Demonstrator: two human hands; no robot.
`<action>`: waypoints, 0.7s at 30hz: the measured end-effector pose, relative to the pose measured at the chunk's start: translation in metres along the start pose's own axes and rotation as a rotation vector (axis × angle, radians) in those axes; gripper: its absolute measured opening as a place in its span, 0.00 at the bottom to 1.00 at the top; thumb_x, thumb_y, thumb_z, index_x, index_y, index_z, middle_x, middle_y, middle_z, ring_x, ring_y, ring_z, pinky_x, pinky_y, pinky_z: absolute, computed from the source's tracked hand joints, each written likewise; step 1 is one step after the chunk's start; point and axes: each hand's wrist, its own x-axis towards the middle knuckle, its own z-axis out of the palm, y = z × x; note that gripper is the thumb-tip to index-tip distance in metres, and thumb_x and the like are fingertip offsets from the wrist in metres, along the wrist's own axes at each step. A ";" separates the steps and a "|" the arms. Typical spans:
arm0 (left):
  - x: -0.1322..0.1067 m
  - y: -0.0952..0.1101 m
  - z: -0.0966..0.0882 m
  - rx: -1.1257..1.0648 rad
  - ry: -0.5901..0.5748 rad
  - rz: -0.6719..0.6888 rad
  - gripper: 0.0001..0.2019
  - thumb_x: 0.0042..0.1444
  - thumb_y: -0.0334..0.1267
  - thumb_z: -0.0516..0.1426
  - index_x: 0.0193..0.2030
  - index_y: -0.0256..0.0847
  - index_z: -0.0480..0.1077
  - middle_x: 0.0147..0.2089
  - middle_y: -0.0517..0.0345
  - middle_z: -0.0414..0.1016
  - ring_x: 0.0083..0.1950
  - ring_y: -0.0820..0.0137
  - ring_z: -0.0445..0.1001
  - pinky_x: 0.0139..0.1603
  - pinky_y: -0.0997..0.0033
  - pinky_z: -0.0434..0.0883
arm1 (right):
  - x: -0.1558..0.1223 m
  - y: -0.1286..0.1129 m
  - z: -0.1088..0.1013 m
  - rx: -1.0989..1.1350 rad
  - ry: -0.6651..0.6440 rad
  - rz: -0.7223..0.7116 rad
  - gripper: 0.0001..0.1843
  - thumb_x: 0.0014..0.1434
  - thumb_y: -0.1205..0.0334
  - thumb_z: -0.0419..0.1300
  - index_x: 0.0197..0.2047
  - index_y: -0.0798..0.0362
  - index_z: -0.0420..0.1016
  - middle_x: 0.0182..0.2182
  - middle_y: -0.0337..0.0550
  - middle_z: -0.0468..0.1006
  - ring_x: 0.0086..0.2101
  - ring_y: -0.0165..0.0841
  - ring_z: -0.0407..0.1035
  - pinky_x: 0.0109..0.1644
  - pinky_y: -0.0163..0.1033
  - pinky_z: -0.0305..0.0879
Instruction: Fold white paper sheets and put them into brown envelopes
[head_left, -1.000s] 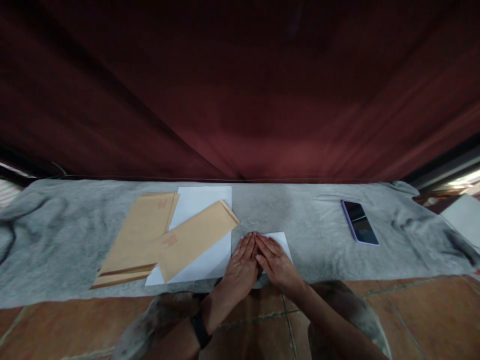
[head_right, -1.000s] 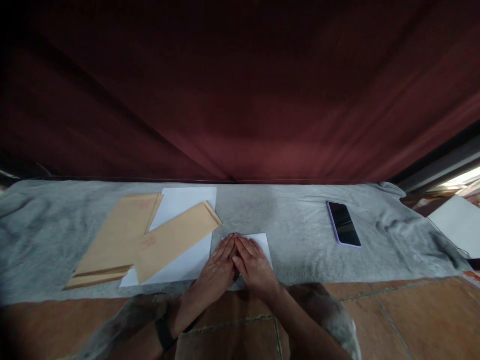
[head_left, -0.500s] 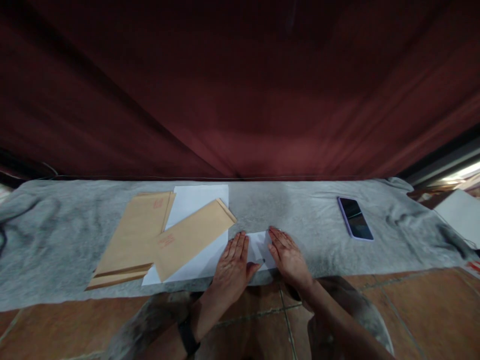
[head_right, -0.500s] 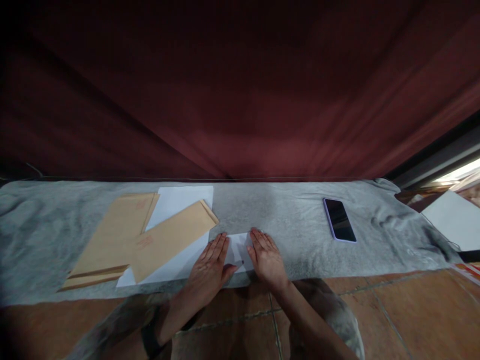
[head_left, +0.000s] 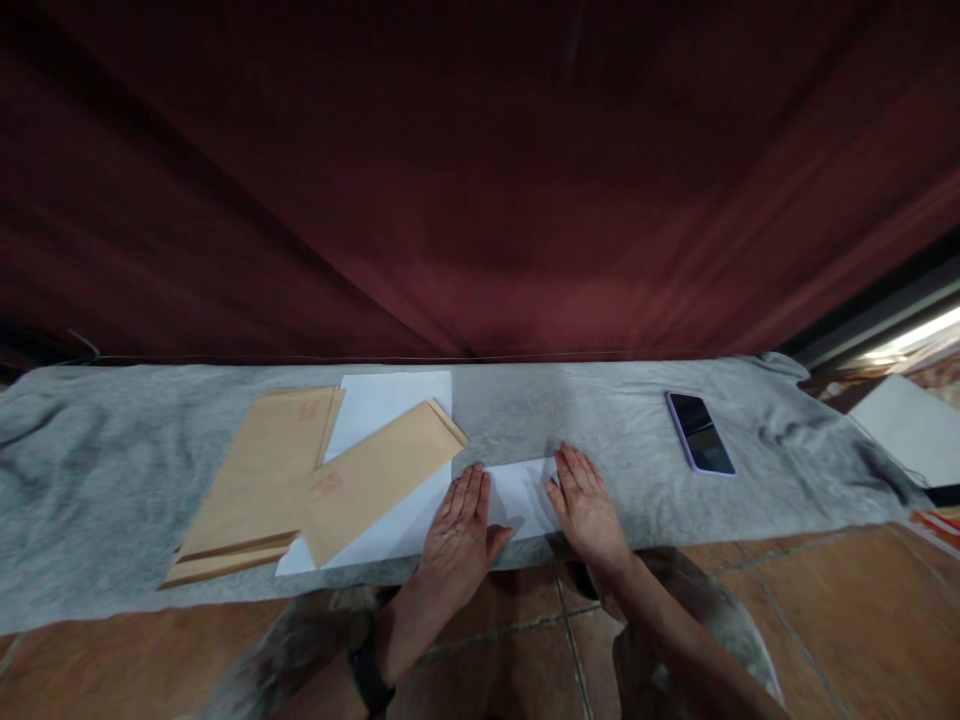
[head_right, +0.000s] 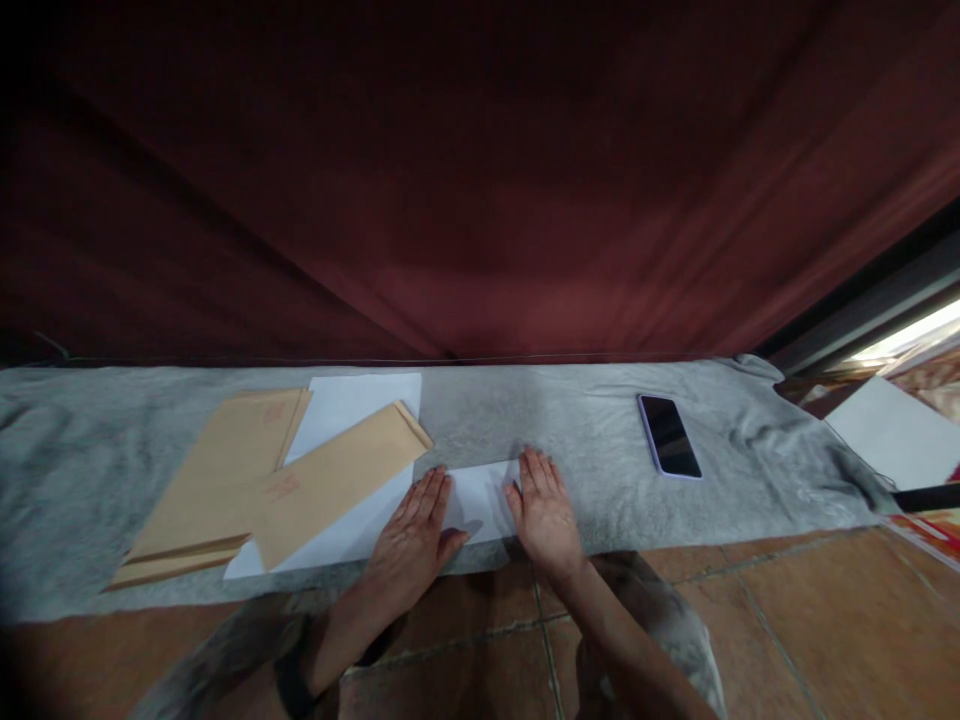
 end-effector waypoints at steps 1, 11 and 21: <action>0.000 0.000 0.001 -0.001 0.005 -0.001 0.36 0.68 0.54 0.50 0.72 0.26 0.52 0.71 0.30 0.60 0.73 0.50 0.59 0.68 0.50 0.67 | 0.001 -0.005 -0.001 0.007 -0.008 -0.038 0.27 0.73 0.56 0.48 0.68 0.61 0.64 0.68 0.57 0.63 0.68 0.46 0.56 0.71 0.57 0.55; -0.003 0.001 0.002 -0.030 -0.030 -0.018 0.39 0.67 0.53 0.52 0.74 0.27 0.46 0.73 0.30 0.56 0.75 0.50 0.54 0.69 0.45 0.64 | 0.009 -0.036 0.008 0.160 -0.202 -0.177 0.26 0.72 0.59 0.47 0.71 0.52 0.61 0.69 0.51 0.63 0.68 0.43 0.55 0.71 0.59 0.53; -0.003 0.006 -0.003 -0.008 -0.049 -0.016 0.33 0.68 0.49 0.51 0.73 0.30 0.51 0.74 0.36 0.57 0.75 0.52 0.56 0.69 0.47 0.64 | 0.045 -0.027 0.005 0.205 -0.184 -0.035 0.15 0.66 0.64 0.57 0.55 0.51 0.76 0.49 0.51 0.76 0.52 0.44 0.68 0.61 0.54 0.63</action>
